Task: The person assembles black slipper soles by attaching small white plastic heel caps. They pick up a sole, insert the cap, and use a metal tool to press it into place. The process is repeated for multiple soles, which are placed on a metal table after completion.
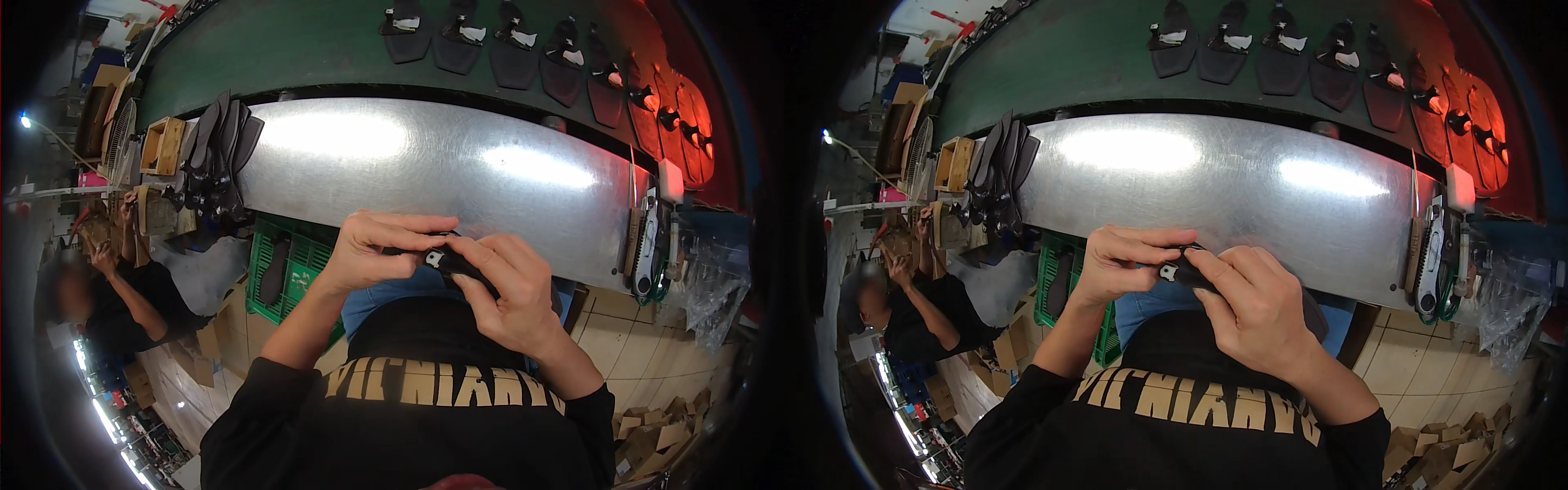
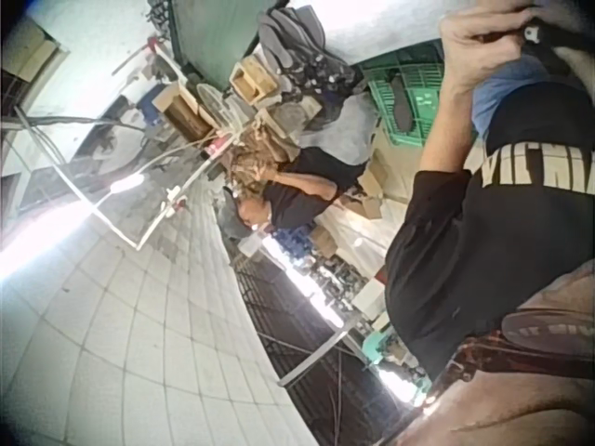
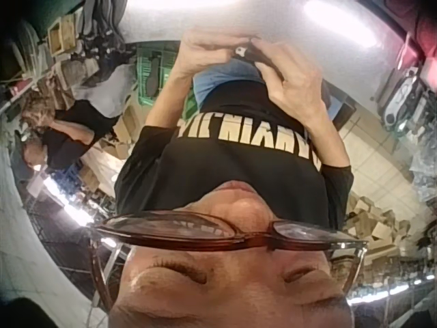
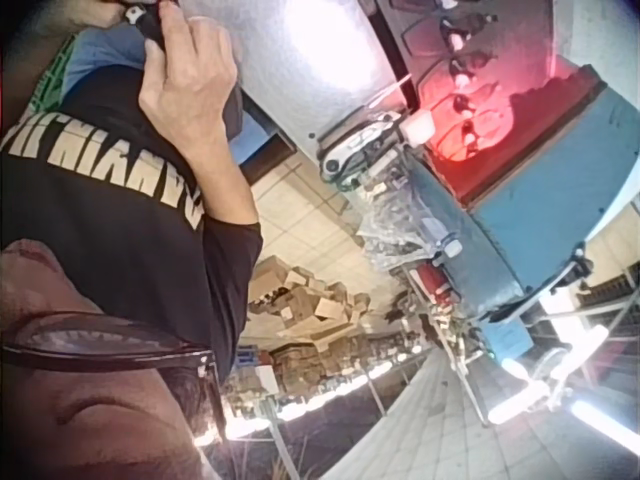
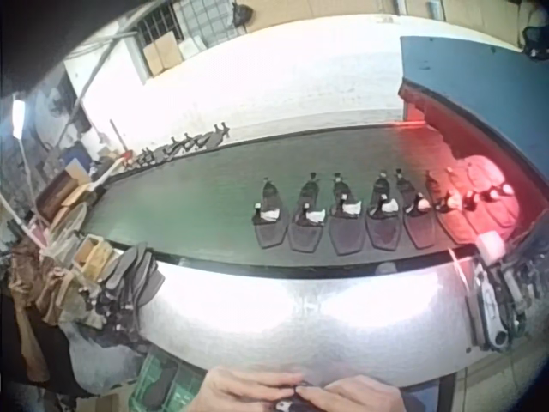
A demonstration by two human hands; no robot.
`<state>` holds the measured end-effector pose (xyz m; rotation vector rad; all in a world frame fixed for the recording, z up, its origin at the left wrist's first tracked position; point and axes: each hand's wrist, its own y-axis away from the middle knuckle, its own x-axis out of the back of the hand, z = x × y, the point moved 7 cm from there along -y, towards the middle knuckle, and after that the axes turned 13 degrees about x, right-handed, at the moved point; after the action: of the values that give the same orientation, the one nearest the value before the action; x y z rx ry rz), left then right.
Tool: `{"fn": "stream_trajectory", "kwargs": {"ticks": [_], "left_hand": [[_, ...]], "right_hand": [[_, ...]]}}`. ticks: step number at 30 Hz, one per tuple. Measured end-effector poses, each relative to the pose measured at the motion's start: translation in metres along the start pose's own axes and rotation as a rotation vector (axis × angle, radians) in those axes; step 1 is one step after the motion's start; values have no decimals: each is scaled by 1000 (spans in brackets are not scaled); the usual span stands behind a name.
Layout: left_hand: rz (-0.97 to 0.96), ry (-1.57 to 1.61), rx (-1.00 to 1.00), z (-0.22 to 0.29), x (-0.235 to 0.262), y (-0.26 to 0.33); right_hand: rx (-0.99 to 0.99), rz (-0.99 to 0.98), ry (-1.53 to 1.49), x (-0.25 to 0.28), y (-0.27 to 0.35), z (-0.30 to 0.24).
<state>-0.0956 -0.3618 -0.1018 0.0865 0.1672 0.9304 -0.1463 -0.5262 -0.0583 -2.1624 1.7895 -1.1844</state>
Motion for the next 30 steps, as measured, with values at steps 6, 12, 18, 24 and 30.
{"fn": "stream_trajectory", "kwargs": {"ticks": [6,12,18,24,30], "left_hand": [[91,110,101,-4,-5,0],[86,244,287,-26,-6,1],[137,199,312,-28,-12,4],[204,174,399,-27,-12,2],[186,224,433,-36,-7,-3]], "right_hand": [[-179,31,-165,-8,6,20],[-211,102,-228,-15,15,32],[-183,40,-98,-17,16,27],[-63,-52,-25,-16,9,22],[-216,-132,-248,-26,17,36]]}}
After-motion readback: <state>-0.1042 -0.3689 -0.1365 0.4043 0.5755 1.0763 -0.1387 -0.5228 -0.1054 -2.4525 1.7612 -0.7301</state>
